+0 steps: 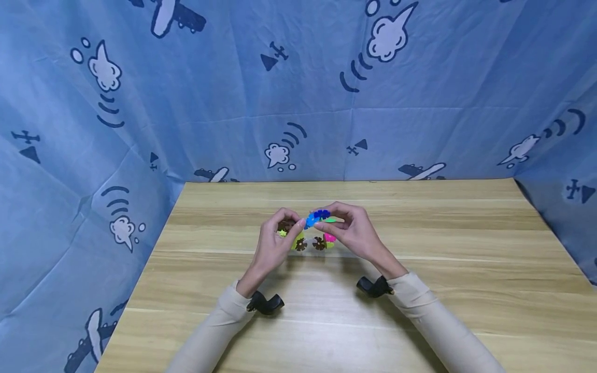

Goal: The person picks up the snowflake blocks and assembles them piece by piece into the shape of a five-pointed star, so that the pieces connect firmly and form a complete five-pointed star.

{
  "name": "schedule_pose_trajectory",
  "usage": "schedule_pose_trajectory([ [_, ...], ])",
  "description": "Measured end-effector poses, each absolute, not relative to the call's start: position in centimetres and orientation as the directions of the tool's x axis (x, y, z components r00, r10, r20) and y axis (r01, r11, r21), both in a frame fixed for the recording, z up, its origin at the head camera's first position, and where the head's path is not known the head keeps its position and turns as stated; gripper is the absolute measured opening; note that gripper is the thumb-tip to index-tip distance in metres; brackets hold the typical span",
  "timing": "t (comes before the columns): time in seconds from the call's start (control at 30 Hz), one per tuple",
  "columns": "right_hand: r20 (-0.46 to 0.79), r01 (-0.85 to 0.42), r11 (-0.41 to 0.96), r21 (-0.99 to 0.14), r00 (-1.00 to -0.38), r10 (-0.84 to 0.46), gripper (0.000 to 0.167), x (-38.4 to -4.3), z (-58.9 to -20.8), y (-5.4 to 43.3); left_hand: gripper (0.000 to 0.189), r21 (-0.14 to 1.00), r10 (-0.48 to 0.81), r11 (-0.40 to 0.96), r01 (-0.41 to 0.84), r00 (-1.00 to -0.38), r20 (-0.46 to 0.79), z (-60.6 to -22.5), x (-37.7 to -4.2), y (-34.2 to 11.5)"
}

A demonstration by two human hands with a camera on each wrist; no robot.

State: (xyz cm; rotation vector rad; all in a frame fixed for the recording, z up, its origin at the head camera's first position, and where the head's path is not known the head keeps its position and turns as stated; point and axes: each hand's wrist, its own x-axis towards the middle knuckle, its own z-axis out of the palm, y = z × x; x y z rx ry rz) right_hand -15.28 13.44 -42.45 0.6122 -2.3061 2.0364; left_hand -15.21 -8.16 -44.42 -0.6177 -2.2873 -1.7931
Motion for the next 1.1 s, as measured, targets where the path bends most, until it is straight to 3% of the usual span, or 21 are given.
schedule_pose_trajectory([
  [0.27, 0.196, -0.244, 0.119, -0.962, -0.928, -0.318, 0.017, -15.3, -42.5, 13.4, 0.012, 0.887, 0.232, 0.203, 0.415, -0.901, 0.368, -44.7, -15.1, -8.3],
  [0.77, 0.209, -0.271, 0.167, -0.948, -0.926, -0.315, 0.03, -15.5, -43.0, 13.6, 0.015, 0.909, 0.19, 0.202, 0.365, -0.925, 0.33, -44.9, -15.3, -8.6],
  [1.1, 0.256, -0.302, 0.159, -0.94, -0.932, -0.255, 0.023, -15.9, -43.1, 14.6, 0.015, 0.916, 0.181, 0.196, 0.349, -0.932, 0.316, -45.1, -15.5, -8.8],
])
